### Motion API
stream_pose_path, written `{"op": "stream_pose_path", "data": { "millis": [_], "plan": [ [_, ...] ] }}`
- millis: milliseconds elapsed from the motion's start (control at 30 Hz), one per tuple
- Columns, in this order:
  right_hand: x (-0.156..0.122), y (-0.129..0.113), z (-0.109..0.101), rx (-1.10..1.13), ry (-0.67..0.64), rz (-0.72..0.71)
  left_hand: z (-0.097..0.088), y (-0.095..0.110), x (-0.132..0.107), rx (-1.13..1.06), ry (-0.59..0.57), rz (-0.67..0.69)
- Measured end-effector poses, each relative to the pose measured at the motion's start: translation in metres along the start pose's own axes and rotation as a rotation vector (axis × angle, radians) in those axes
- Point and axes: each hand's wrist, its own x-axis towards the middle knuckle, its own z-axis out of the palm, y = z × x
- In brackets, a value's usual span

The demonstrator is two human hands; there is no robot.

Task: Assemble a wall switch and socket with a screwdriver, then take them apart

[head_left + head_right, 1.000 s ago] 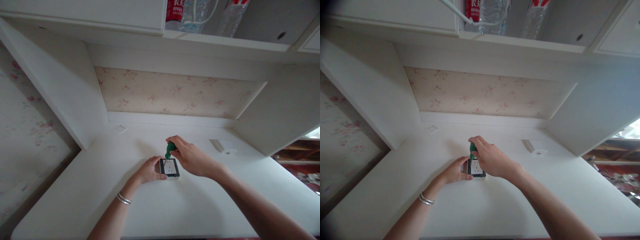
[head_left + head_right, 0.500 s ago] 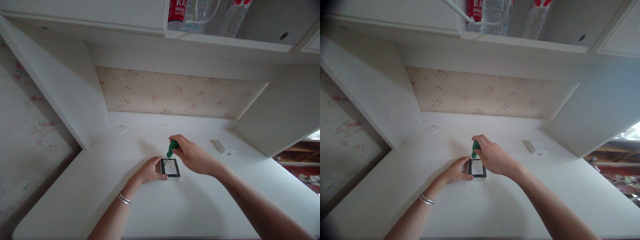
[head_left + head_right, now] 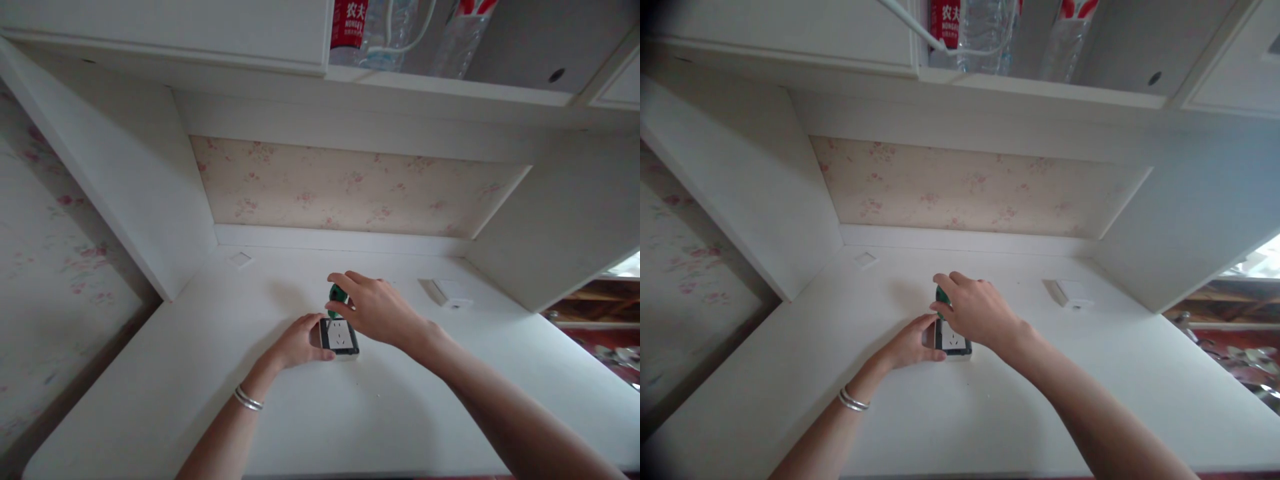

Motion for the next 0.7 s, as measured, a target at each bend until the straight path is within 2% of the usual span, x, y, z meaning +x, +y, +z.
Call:
{"op": "stream_pose_path", "data": {
  "millis": [200,533,700],
  "plan": [
    [0.001,0.0069,-0.0008,-0.055,0.013,0.028,0.0025,-0.0057,-0.0001,0.051,0.027,0.012],
    [-0.0012,0.0028,0.0056,-0.149,0.07,0.16,0.0047,-0.009,-0.0005,0.056,0.029,-0.01],
    [-0.0027,0.0037,0.0033,-0.072,0.097,0.134,0.0036,-0.0098,0.0,0.062,0.025,-0.002]
  ]
}}
